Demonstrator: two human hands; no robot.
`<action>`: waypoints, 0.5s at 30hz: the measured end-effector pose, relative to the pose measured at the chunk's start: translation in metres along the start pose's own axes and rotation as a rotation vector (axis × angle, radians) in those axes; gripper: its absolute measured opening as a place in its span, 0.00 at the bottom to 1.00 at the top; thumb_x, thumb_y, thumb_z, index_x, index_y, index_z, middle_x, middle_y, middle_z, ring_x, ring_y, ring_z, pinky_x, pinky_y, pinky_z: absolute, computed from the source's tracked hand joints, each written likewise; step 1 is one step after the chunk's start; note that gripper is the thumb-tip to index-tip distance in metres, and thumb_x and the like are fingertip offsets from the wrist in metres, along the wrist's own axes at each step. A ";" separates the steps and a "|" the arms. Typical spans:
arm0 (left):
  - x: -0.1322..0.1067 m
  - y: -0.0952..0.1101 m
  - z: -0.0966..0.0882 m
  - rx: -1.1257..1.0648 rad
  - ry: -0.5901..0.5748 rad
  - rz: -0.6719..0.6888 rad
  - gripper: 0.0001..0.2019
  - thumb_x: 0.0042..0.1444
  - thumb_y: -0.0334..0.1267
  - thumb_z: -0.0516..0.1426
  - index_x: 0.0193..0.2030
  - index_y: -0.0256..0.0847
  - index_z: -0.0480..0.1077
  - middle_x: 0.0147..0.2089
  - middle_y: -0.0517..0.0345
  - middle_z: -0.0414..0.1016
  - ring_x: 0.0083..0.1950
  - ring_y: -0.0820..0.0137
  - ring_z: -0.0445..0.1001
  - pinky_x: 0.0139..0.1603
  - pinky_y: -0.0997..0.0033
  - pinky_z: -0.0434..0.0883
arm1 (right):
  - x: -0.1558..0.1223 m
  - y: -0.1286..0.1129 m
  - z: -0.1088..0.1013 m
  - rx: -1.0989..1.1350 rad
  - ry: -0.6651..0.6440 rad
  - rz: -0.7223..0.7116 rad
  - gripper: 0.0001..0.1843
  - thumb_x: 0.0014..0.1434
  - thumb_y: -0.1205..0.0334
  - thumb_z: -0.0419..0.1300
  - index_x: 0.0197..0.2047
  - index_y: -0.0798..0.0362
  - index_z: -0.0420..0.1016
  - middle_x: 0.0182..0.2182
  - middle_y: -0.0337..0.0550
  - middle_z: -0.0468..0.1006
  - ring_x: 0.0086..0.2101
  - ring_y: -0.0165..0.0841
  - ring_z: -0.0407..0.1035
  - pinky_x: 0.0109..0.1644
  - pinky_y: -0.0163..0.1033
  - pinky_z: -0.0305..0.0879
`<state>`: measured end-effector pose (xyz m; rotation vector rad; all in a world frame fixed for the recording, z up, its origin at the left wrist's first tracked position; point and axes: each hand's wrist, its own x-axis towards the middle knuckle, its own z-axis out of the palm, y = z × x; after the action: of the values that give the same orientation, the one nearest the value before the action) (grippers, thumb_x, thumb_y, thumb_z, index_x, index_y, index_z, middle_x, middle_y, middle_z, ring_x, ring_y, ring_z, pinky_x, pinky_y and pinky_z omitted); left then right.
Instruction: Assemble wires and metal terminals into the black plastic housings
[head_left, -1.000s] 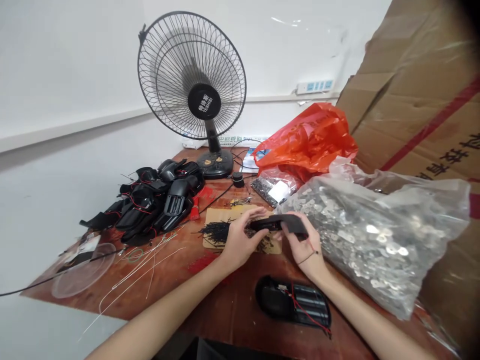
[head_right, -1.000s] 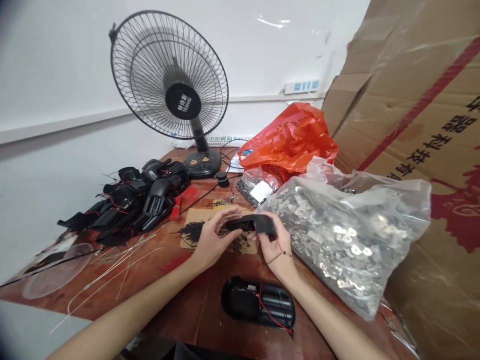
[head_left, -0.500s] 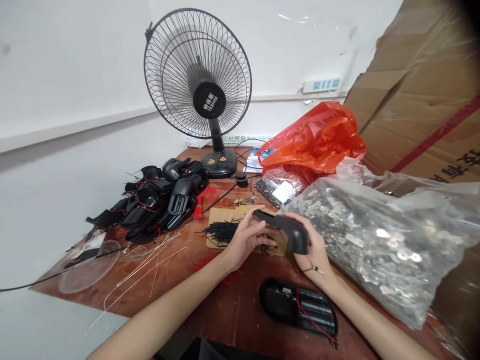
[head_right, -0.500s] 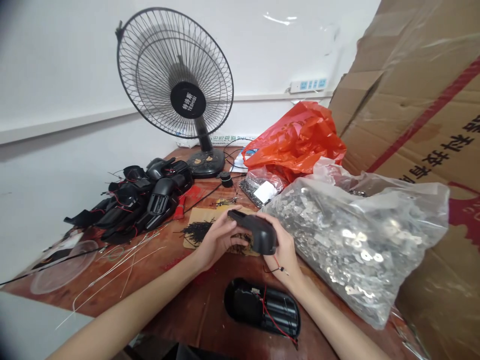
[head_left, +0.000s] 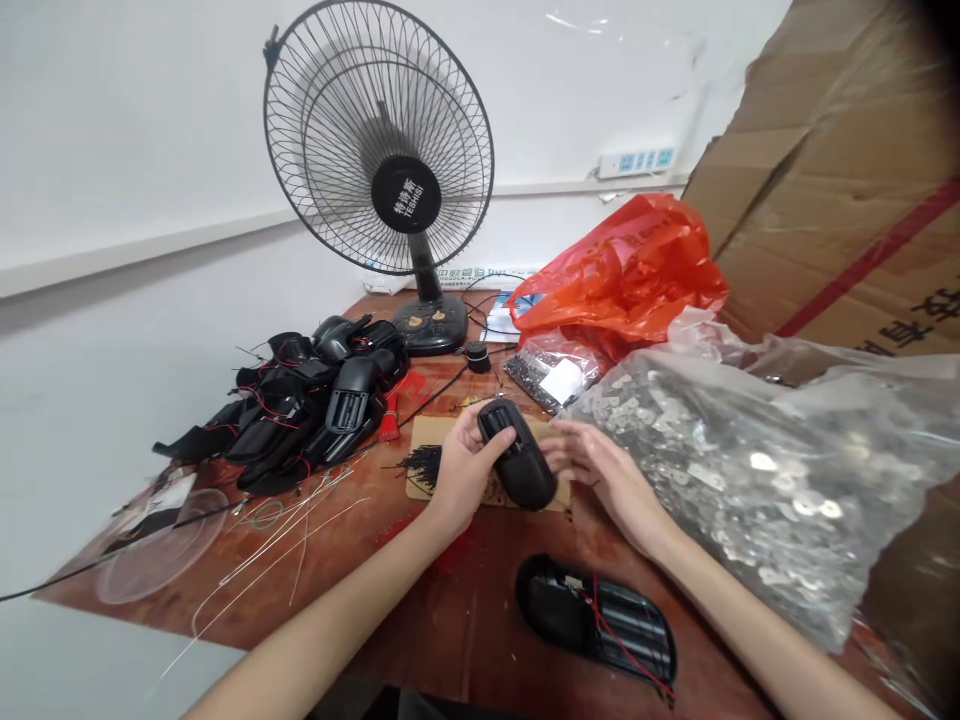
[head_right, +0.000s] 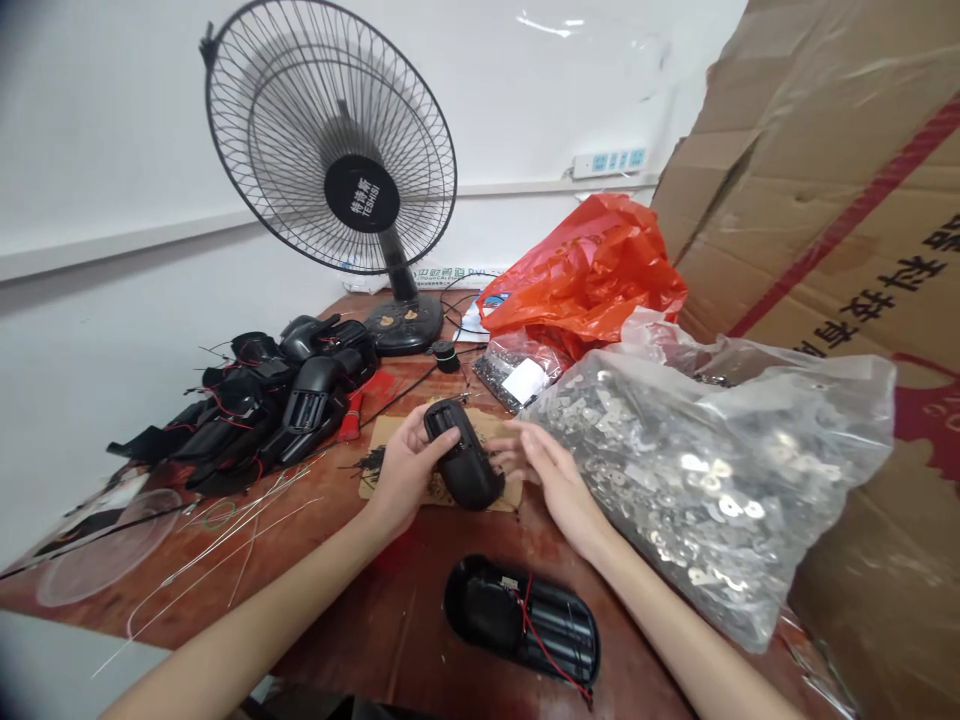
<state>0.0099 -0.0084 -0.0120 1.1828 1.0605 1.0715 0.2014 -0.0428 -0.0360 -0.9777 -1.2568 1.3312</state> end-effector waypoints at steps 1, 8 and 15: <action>0.000 0.000 0.000 0.017 0.006 -0.008 0.41 0.45 0.56 0.59 0.62 0.36 0.55 0.56 0.51 0.65 0.45 0.93 0.68 0.48 0.97 0.68 | -0.001 -0.002 0.002 0.008 -0.046 0.009 0.23 0.68 0.47 0.51 0.58 0.52 0.67 0.49 0.50 0.75 0.45 0.34 0.71 0.48 0.39 0.67; -0.008 -0.002 0.007 0.014 -0.103 -0.098 0.37 0.50 0.58 0.55 0.63 0.38 0.58 0.61 0.50 0.60 0.56 0.87 0.69 0.58 0.92 0.70 | -0.009 -0.009 0.020 -0.094 -0.086 -0.063 0.15 0.60 0.56 0.64 0.47 0.54 0.75 0.40 0.43 0.77 0.37 0.28 0.71 0.40 0.32 0.68; -0.001 -0.001 0.010 0.134 -0.169 -0.067 0.44 0.43 0.54 0.61 0.66 0.44 0.51 0.62 0.51 0.58 0.57 0.83 0.71 0.56 0.90 0.74 | -0.009 -0.013 0.024 -0.243 0.018 -0.142 0.15 0.63 0.54 0.60 0.50 0.51 0.77 0.43 0.41 0.78 0.32 0.27 0.70 0.34 0.33 0.67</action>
<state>0.0193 -0.0114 -0.0120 1.3109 1.0445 0.8437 0.1815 -0.0561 -0.0207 -1.0441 -1.4704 1.0749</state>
